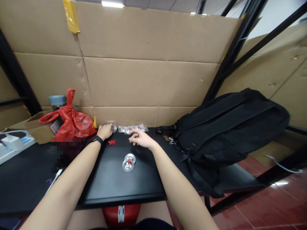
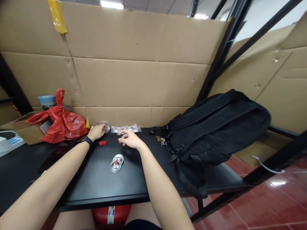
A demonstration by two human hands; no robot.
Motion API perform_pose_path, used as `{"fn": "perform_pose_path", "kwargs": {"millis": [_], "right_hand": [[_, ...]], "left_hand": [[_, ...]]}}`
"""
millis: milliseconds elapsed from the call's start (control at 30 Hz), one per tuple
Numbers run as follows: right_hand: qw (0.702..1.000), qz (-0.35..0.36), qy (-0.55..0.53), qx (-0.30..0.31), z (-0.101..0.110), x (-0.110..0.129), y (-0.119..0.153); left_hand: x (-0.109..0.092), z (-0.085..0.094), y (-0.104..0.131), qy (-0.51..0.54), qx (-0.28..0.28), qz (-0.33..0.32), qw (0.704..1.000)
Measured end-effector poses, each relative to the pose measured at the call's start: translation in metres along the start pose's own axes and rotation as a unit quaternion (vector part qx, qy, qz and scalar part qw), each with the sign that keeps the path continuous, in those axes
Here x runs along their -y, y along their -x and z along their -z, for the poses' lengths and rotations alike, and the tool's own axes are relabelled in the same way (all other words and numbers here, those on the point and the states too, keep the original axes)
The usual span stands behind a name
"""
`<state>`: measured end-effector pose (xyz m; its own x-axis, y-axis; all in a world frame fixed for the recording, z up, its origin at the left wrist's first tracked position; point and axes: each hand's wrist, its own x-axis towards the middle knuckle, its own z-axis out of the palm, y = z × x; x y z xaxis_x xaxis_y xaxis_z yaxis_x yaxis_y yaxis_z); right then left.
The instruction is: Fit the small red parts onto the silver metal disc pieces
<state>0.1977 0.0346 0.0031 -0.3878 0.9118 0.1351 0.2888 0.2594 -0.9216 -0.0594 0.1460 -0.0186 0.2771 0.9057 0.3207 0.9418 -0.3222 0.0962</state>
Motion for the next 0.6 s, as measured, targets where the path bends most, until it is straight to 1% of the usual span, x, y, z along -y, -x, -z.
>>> {"fn": "perform_pose_path", "kwargs": {"millis": [100,167,233,300,367,433,533,600], "right_hand": [[0.999,0.002,0.043,0.018,0.002,0.0,0.002],[0.994,0.004,0.103,0.031,0.004,0.003,0.005],[0.983,0.01,0.179,0.048,0.005,0.008,0.009],[0.969,0.014,0.23,0.084,0.006,0.013,0.013],[0.96,0.019,0.243,0.141,0.005,0.019,0.016],[0.951,0.038,0.244,0.188,0.004,0.024,0.019],[0.936,0.09,0.25,0.229,-0.001,0.032,0.022],[0.93,0.112,0.25,0.246,-0.004,0.035,0.024]], "left_hand": [[-0.003,0.001,-0.004,-0.008,0.008,-0.002,1.0],[-0.005,0.001,-0.005,-0.012,0.012,-0.005,1.0],[-0.007,0.001,-0.004,-0.016,0.013,-0.007,1.0],[-0.009,0.001,-0.003,-0.023,0.009,-0.003,1.0],[-0.01,0.002,-0.001,-0.031,0.003,0.004,1.0],[-0.01,0.003,0.0,-0.043,-0.007,0.012,0.999],[-0.009,0.005,0.001,-0.067,-0.025,0.015,0.997],[-0.008,0.006,0.003,-0.077,-0.026,0.009,0.997]]}}
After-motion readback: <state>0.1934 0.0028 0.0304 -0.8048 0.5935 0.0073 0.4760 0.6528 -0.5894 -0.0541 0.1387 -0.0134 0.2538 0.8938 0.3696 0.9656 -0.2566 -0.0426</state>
